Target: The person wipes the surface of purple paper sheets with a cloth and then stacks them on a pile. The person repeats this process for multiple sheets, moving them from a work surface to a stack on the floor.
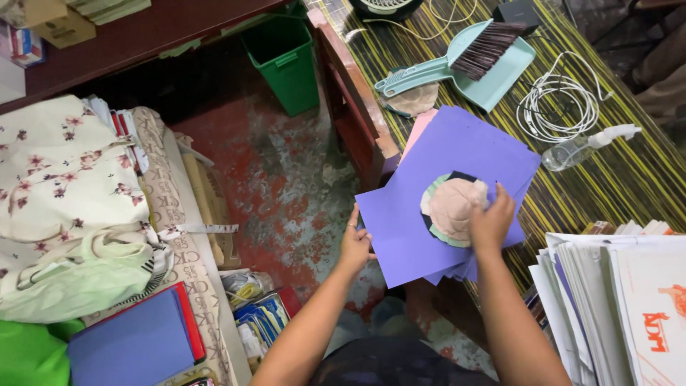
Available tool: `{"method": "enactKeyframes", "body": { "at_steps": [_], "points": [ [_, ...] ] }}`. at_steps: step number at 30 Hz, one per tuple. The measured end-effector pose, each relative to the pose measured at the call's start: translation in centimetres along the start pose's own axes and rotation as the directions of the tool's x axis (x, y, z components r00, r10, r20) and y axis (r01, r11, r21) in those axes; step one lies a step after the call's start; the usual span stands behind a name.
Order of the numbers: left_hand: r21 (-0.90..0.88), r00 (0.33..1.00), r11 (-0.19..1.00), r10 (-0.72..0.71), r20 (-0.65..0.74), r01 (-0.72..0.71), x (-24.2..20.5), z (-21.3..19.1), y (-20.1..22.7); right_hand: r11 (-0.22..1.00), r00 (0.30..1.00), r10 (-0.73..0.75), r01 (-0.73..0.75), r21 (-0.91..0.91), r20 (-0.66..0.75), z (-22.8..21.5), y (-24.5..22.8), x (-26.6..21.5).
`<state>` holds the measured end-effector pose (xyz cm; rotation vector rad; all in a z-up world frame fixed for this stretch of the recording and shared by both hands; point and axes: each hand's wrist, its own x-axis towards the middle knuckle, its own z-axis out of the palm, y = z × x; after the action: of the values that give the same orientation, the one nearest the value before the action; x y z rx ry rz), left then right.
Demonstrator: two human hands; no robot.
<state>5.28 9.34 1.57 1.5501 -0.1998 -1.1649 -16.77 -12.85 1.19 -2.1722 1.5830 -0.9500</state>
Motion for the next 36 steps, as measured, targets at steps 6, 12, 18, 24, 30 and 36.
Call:
{"method": "enactKeyframes", "body": {
  "at_steps": [6, 12, 18, 24, 30, 36],
  "points": [
    [0.032, 1.000, 0.999, 0.027, -0.014, -0.027, 0.1, 1.1, 0.2, 0.880, 0.933, -0.084, 0.234, -0.413, 0.351, 2.5, -7.0, -5.2],
    [0.054, 0.998, 0.998, 0.021, -0.055, -0.018, 1.3, 0.6, -1.8, 0.838, 0.668, -0.324, 0.531, -0.124, 0.671, 1.7, -10.8, -10.4],
    [0.062, 0.999, 0.998, 0.018, -0.032, -0.016, -1.0, 0.9, 1.9, 0.899, 0.941, -0.121, 0.239, -0.366, 0.317, 0.5, -4.4, -1.1],
    [0.049, 0.999, 0.998, 0.031, -0.042, -0.028, -0.4, 1.1, 1.2, 0.789, 0.972, -0.233, 0.202, -0.580, 0.022, 5.4, 0.8, -0.8],
    [0.050, 0.998, 0.998, 0.040, -0.049, -0.037, 0.7, 0.8, 0.0, 0.842, 0.749, -0.295, 0.498, -0.210, 0.594, 0.2, -8.9, -10.9],
    [0.077, 0.997, 0.995, 0.071, -0.027, -0.069, 0.6, 0.3, -0.3, 0.860, 0.864, -0.153, 0.355, -0.366, 0.479, -2.2, -5.4, -9.4]
  ]
}}
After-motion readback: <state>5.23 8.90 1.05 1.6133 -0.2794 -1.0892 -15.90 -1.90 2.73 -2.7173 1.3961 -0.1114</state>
